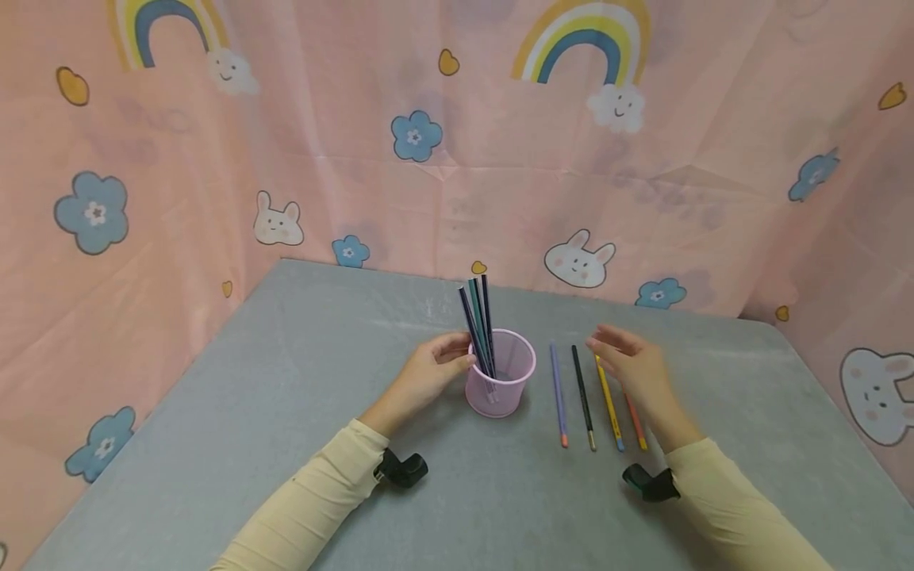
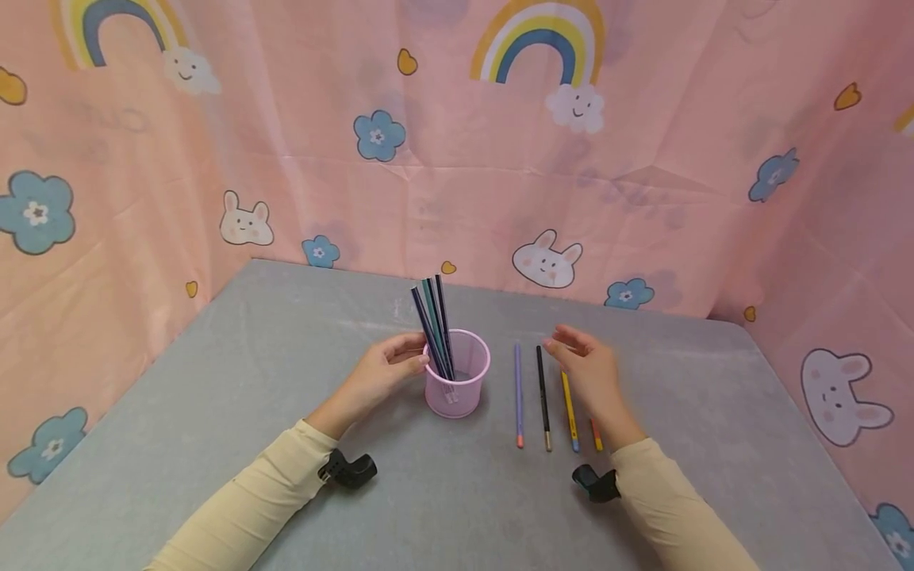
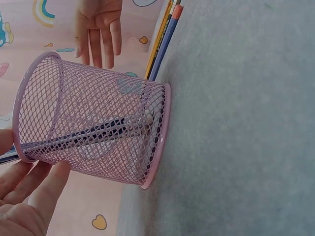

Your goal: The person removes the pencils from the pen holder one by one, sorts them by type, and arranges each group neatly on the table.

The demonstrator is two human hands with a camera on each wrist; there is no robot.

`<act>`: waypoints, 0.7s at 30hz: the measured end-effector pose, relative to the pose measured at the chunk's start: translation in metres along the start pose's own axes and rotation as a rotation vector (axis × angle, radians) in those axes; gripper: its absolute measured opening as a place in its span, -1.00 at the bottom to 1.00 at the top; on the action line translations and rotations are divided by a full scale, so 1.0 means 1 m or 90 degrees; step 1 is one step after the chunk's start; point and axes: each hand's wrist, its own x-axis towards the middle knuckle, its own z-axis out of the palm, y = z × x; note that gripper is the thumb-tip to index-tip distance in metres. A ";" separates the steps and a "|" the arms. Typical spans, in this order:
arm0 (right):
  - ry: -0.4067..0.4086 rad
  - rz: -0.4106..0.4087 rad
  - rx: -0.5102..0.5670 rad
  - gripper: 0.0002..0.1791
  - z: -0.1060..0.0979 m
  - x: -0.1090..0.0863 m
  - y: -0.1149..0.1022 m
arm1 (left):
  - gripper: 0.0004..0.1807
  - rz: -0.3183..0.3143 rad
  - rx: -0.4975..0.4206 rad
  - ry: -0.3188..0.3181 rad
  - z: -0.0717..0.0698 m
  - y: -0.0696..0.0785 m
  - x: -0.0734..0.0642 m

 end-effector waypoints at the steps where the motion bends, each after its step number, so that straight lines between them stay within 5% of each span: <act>1: -0.011 -0.004 0.009 -0.25 0.003 -0.007 -0.009 | -0.51 -0.002 0.000 0.000 0.000 0.000 0.000; 9: -0.043 -0.043 0.127 -0.31 0.031 -0.040 -0.049 | -0.52 -0.010 -0.010 0.004 0.000 0.000 0.000; 21: -0.089 -0.006 0.189 -0.37 0.057 -0.051 -0.057 | -0.51 -0.008 -0.017 0.002 0.000 0.001 -0.001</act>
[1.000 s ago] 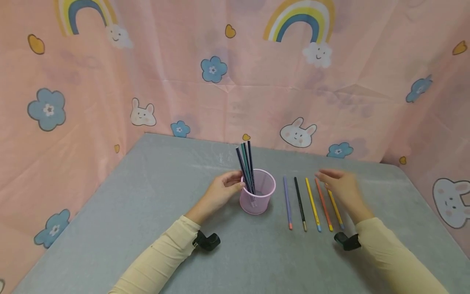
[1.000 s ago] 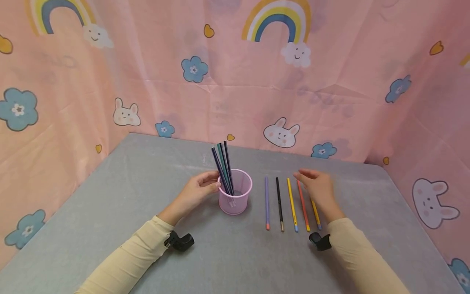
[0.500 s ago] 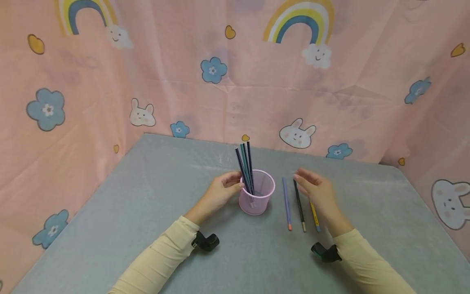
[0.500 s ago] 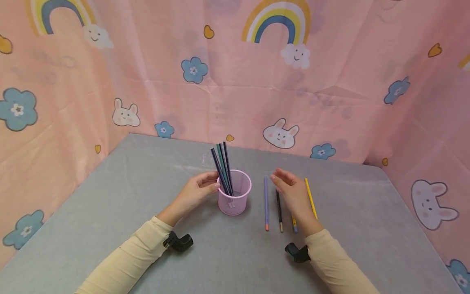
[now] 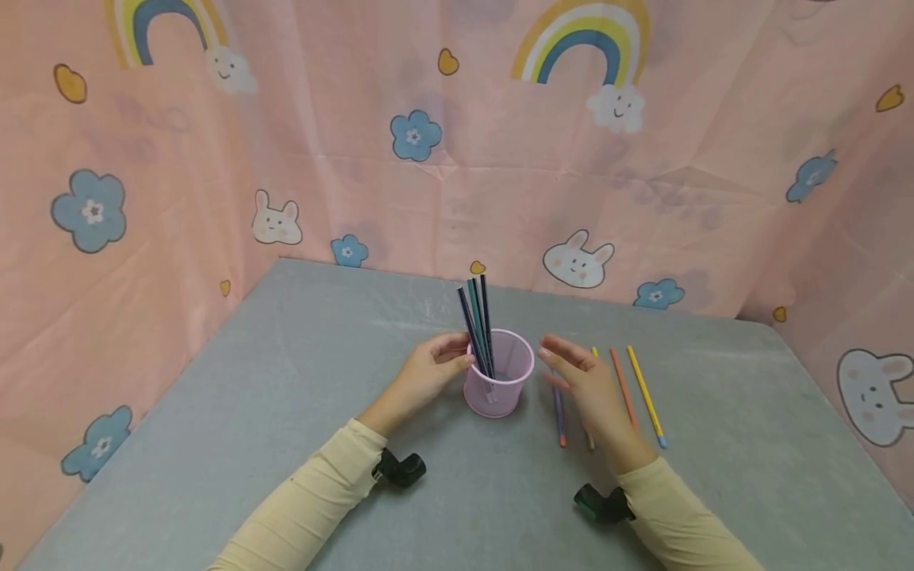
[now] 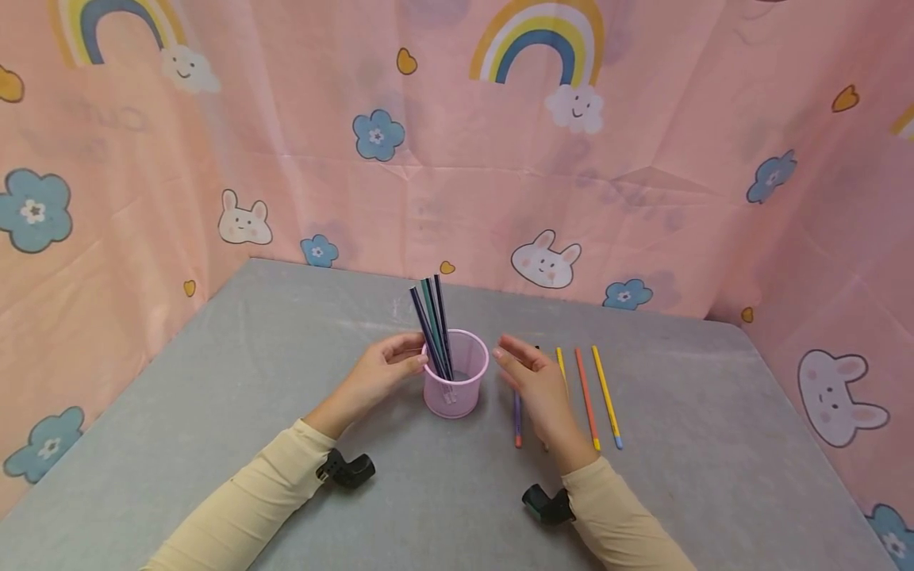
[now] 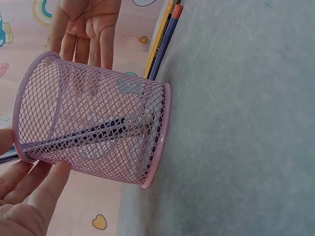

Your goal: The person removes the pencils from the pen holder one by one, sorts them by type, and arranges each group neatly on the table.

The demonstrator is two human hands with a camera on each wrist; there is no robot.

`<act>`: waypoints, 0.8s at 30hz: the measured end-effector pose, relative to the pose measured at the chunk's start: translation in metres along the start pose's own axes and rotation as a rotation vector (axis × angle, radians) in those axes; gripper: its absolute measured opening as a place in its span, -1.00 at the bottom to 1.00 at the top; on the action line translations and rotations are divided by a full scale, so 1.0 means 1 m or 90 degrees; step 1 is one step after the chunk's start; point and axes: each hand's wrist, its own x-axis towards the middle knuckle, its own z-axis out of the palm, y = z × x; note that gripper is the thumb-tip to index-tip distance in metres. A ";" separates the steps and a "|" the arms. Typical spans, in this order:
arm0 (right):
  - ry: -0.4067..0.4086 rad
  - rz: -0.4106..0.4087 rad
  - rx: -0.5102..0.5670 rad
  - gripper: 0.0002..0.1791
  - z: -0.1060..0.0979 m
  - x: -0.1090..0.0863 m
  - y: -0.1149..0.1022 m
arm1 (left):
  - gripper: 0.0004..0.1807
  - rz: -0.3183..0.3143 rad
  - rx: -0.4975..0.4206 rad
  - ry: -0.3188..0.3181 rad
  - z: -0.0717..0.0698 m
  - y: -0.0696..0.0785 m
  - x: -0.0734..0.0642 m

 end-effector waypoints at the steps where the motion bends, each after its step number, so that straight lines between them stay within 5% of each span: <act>1: -0.009 0.004 0.003 -0.37 0.001 0.000 0.000 | -0.51 -0.001 0.001 -0.001 0.000 0.000 0.000; 24: -0.004 0.044 0.040 -0.41 0.020 0.002 0.007 | -0.50 -0.002 0.010 -0.004 -0.001 -0.002 0.000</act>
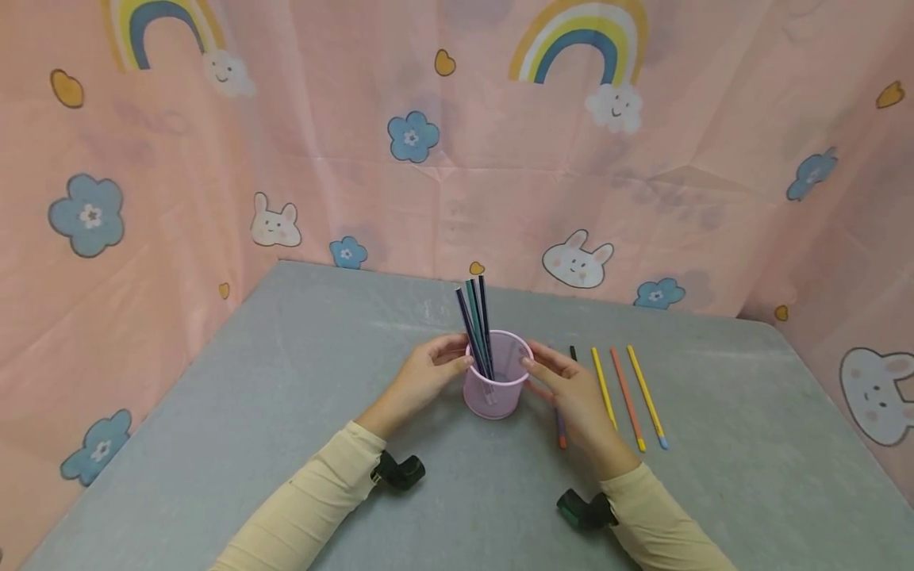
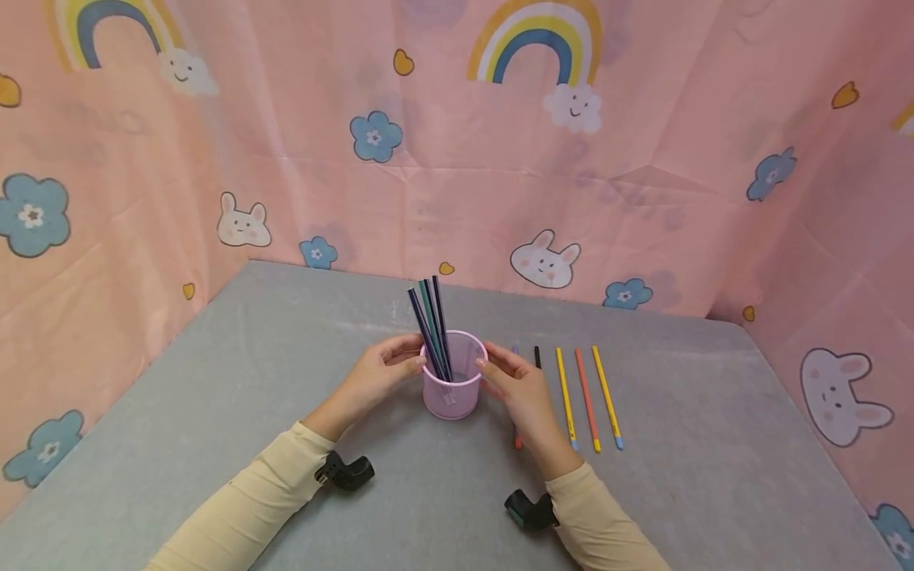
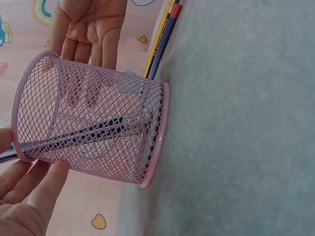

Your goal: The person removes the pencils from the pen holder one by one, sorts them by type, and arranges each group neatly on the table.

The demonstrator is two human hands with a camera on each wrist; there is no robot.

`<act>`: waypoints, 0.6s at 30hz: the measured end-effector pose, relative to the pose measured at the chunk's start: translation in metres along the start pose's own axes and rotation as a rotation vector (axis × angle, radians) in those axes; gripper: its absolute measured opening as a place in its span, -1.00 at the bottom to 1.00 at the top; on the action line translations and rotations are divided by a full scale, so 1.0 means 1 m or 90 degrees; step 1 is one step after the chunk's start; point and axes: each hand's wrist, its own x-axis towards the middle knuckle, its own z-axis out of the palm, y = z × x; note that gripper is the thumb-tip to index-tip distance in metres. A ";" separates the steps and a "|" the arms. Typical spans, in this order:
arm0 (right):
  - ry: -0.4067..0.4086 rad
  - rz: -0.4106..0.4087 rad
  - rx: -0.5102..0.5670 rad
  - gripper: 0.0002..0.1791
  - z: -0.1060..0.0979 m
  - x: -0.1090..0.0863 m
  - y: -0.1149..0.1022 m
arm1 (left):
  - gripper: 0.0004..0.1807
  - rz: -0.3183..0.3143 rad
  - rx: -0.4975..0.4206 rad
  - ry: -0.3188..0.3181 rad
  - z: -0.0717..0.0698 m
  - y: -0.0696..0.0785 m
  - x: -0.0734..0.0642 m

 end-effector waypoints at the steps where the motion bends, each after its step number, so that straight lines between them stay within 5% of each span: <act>1: -0.003 -0.001 0.003 -0.40 0.000 0.000 0.000 | -0.50 0.002 -0.003 -0.001 0.000 0.000 0.000; 12: 0.001 -0.033 -0.023 -0.33 0.001 -0.001 0.007 | -0.53 0.003 -0.007 0.005 0.000 -0.001 0.000; 18: 0.003 -0.048 -0.016 -0.31 -0.003 0.008 0.019 | -0.51 0.019 0.018 0.046 0.002 0.004 -0.001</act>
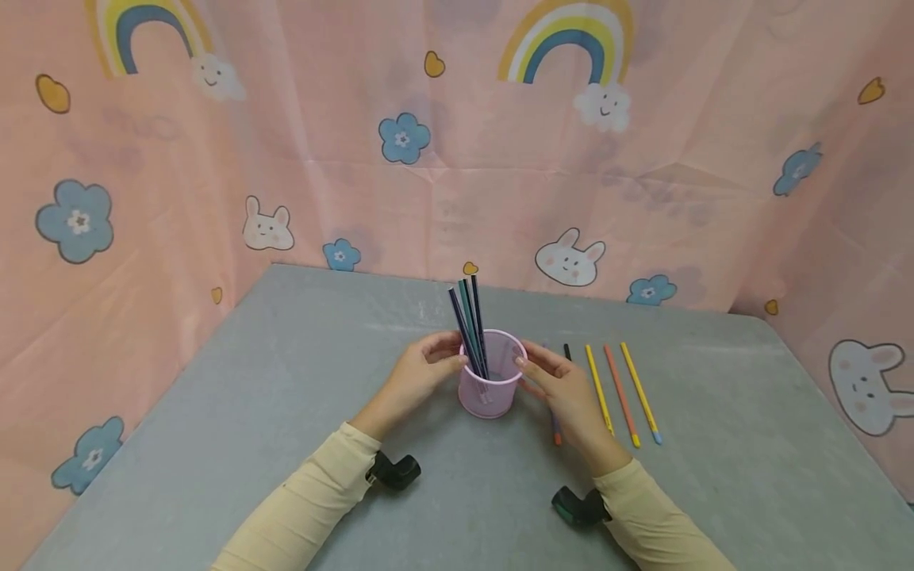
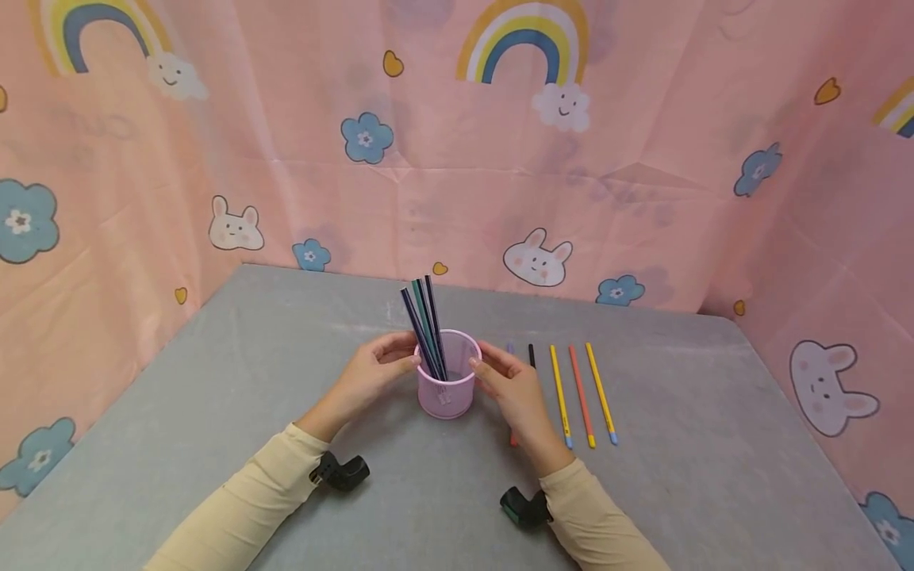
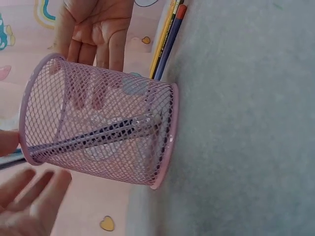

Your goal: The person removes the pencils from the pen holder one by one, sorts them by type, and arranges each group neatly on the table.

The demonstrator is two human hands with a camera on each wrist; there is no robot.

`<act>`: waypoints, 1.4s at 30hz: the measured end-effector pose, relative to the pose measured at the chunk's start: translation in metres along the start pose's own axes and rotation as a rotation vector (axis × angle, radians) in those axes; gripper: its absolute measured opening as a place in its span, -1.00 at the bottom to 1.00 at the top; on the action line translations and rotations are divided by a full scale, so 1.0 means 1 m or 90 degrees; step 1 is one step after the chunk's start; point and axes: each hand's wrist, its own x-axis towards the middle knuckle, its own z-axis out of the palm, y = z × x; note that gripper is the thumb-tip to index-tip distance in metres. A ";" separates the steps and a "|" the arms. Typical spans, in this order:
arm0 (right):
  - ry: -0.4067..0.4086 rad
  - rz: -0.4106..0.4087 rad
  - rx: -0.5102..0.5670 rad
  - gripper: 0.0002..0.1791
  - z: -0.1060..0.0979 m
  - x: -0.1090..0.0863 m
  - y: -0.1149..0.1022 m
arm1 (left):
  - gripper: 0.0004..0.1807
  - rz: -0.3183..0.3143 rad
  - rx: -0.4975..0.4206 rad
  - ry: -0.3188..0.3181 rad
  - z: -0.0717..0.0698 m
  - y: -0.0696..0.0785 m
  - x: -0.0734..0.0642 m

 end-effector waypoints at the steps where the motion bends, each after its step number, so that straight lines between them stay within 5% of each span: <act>1: -0.001 -0.003 0.007 -0.31 -0.001 0.003 0.005 | -0.50 0.006 0.007 0.018 0.000 0.001 0.000; 6: 0.000 -0.016 0.034 -0.24 -0.005 0.016 0.024 | -0.48 0.023 0.023 0.112 0.001 0.008 -0.002; 13: -0.001 -0.019 0.045 -0.21 -0.006 0.018 0.027 | -0.56 0.040 0.005 0.170 0.002 0.015 0.001; 26: -0.006 -0.013 0.021 -0.35 -0.003 -0.001 -0.001 | -0.62 0.067 -0.039 0.190 0.014 0.014 0.014; 34: -0.005 -0.016 0.036 -0.20 -0.009 0.019 0.030 | -0.74 0.061 -0.046 0.206 0.015 0.016 0.021; 42: -0.003 0.013 0.020 -0.33 -0.004 0.005 0.008 | -0.77 0.067 -0.076 0.221 0.010 0.028 0.021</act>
